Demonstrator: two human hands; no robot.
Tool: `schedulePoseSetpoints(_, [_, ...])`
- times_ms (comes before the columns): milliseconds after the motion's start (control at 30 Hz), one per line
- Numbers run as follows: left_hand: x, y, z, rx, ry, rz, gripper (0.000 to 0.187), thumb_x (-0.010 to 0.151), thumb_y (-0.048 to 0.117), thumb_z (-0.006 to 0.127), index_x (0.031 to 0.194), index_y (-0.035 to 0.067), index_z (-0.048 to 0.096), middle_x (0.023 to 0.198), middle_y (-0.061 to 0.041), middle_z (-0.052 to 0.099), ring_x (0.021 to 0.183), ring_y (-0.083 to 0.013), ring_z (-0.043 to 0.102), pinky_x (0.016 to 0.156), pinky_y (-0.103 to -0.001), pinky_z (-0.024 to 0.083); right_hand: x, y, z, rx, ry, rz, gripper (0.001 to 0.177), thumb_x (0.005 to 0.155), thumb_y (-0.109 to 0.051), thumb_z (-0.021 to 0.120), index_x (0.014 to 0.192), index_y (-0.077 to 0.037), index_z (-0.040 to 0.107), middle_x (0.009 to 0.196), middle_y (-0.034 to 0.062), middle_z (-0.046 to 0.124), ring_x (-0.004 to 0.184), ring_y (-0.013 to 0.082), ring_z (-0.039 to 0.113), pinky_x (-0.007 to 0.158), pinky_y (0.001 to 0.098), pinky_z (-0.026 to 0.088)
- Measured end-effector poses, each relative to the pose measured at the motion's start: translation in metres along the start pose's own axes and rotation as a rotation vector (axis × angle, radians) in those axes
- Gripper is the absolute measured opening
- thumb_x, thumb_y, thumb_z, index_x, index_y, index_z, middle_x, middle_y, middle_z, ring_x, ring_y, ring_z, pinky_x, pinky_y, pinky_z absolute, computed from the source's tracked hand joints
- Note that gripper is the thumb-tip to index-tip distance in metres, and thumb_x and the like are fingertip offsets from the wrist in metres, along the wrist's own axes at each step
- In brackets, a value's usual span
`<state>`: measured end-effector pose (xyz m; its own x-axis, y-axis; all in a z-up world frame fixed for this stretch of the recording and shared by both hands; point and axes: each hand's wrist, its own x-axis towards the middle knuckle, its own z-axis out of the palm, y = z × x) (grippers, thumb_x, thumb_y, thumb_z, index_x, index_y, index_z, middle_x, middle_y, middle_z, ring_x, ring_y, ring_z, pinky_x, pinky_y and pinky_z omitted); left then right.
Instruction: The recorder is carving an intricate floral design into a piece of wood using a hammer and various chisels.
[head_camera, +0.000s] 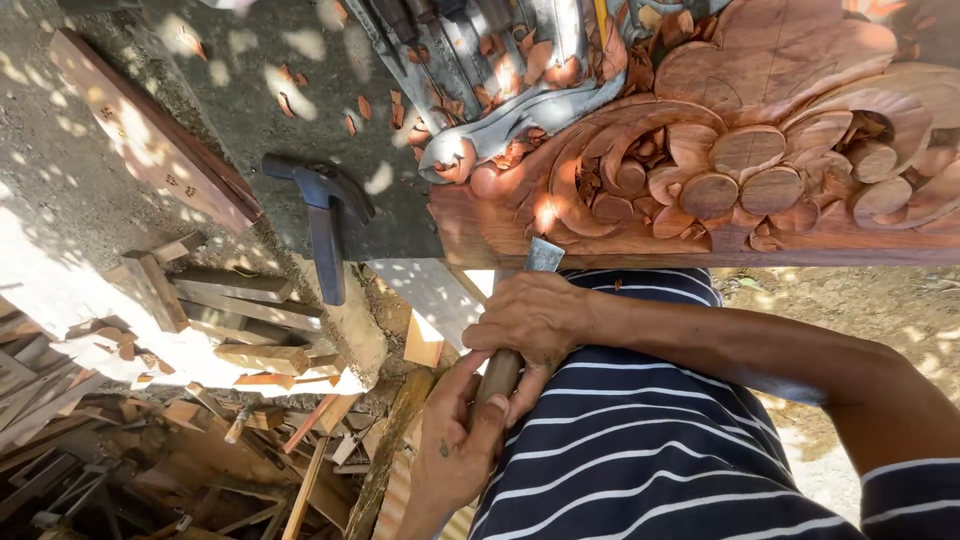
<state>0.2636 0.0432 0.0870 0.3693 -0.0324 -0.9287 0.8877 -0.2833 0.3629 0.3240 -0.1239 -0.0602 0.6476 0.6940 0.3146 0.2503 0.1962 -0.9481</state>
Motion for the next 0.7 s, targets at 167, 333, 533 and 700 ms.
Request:
schedulePoseSetpoints(167, [0.001,0.001,0.003,-0.022,0.003,0.007,0.054,0.093,0.006,0.056,0.146,-0.002,0.047,0.088,-0.011,0.067,0.056,-0.0082,0.056,0.047,-0.025,0.043,-0.002,0.003,0.001,0.011,-0.012,0.000,0.064,0.064,-0.066,0.088,0.078,-0.013,0.056,0.064,0.0025,0.059,0.060,0.0259,0.064,0.052,0.0380,0.046])
schedulePoseSetpoints(333, [0.003,0.011,0.005,-0.023,0.002,-0.029,0.053,0.092,0.004,0.055,0.145,-0.001,0.048,0.087,-0.012,0.067,0.053,-0.0084,0.055,0.045,-0.025,0.042,-0.005,0.004,0.003,0.020,-0.027,0.018,0.064,0.063,-0.067,0.087,0.077,-0.013,0.056,0.063,0.0023,0.060,0.060,0.0254,0.065,0.053,0.0371,0.047])
schedulePoseSetpoints(533, [0.001,0.007,0.006,0.059,0.028,-0.011,0.051,0.092,0.006,0.056,0.142,0.000,0.051,0.087,-0.014,0.070,0.052,-0.0087,0.057,0.043,-0.025,0.044,-0.005,0.004,0.005,-0.015,-0.036,0.026,0.067,0.060,-0.070,0.087,0.075,-0.011,0.057,0.061,0.0036,0.059,0.057,0.0262,0.064,0.050,0.0382,0.046])
schedulePoseSetpoints(700, [0.003,0.009,0.006,-0.027,-0.006,-0.033,0.050,0.093,0.005,0.053,0.142,0.002,0.049,0.090,-0.013,0.068,0.055,-0.0083,0.056,0.046,-0.025,0.042,-0.006,0.007,0.004,-0.005,-0.034,0.014,0.066,0.062,-0.069,0.086,0.077,-0.012,0.057,0.061,0.0029,0.058,0.057,0.0253,0.063,0.049,0.0377,0.046])
